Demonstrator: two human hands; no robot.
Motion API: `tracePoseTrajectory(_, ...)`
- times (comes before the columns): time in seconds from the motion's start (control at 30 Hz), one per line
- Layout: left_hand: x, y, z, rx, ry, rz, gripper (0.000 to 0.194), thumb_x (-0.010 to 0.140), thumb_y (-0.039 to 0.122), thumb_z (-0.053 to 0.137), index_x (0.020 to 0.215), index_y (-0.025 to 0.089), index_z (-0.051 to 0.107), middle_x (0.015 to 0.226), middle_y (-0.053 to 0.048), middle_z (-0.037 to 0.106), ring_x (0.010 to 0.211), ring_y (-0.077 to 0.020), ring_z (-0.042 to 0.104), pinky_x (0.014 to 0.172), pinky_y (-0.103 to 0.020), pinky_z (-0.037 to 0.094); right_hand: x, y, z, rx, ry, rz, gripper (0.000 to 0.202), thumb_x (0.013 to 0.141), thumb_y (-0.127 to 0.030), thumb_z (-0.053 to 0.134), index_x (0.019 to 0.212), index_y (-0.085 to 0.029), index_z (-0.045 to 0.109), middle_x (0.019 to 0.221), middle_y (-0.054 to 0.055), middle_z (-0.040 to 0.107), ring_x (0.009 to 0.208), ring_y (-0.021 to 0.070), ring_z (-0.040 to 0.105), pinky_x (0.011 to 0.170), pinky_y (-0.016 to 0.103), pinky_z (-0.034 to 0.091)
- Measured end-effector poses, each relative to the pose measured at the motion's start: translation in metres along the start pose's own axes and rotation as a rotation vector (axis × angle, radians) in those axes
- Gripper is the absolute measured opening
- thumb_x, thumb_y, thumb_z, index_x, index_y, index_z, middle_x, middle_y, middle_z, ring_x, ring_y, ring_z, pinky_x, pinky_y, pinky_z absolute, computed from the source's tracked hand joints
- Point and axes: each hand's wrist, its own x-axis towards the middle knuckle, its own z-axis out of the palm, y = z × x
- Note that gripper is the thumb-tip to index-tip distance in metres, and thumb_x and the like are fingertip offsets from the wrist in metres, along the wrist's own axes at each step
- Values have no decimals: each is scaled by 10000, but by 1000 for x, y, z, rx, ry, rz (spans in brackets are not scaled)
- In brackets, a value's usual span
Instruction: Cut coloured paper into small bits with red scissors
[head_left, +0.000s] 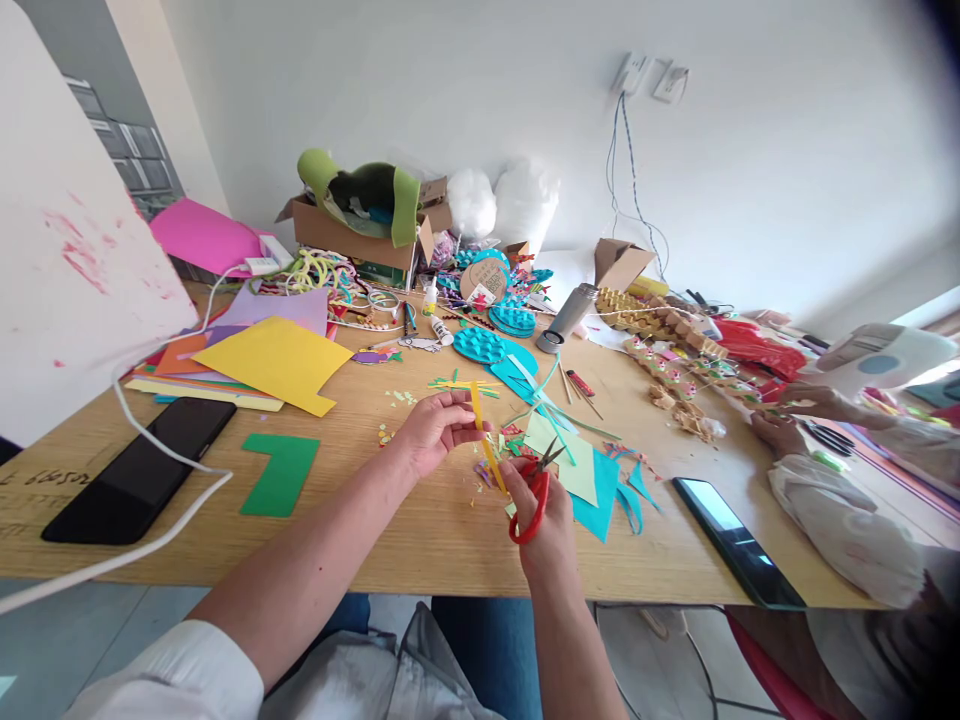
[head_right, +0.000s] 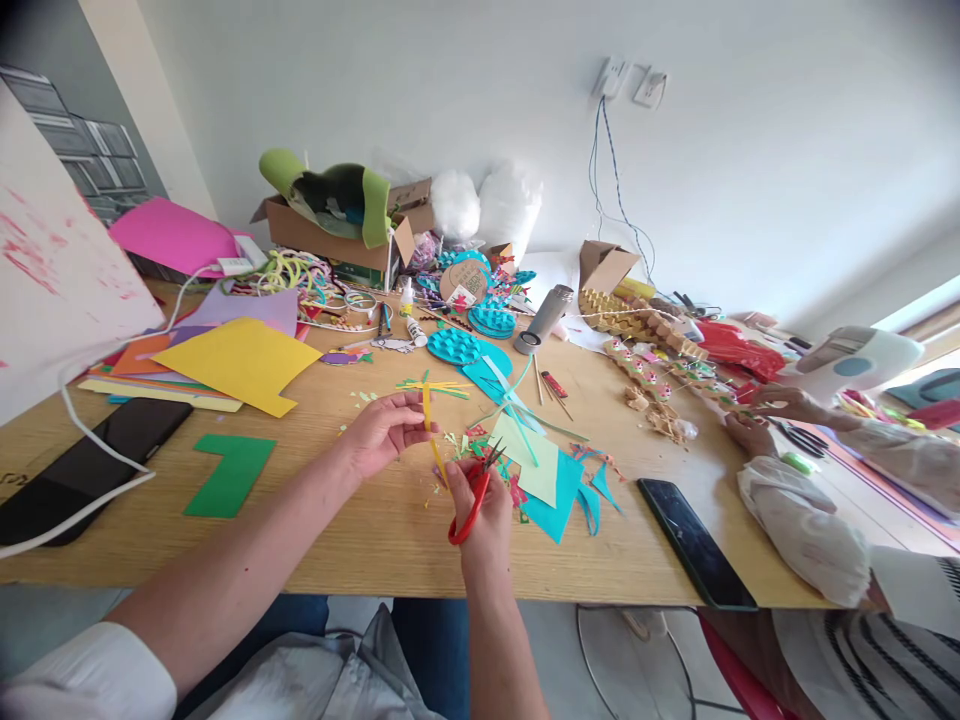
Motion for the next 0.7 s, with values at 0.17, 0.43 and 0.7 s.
tracePoseTrajectory(0.17, -2, 4, -2, -75, -59, -6, 365, 617, 6, 518, 949, 91, 643, 641, -3, 601, 559, -106, 624, 547, -192, 501, -1, 0, 0, 145, -145, 64, 262, 812, -419, 637, 783, -159, 656, 789, 68, 655, 742, 199, 606, 723, 333, 467)
tracePoseTrajectory(0.43, -3, 2, -5, -84, -136, -22, 340, 640, 48, 521, 946, 85, 664, 721, -48, 651, 657, -146, 654, 556, -208, 502, -2, 3, 7, 179, -83, 2, 157, 747, -294, 707, 719, -176, 607, 699, 7, 608, 707, 167, 569, 696, 291, 421)
tracePoseTrajectory(0.7, -1, -3, -5, 95, -146, 4, 263, 698, 135, 579, 931, 70, 682, 904, -149, 708, 825, -234, 688, 638, -280, 558, -2, 5, 9, 144, 1, -50, 191, 763, -313, 684, 709, -170, 570, 693, 9, 603, 689, 166, 559, 680, 282, 419)
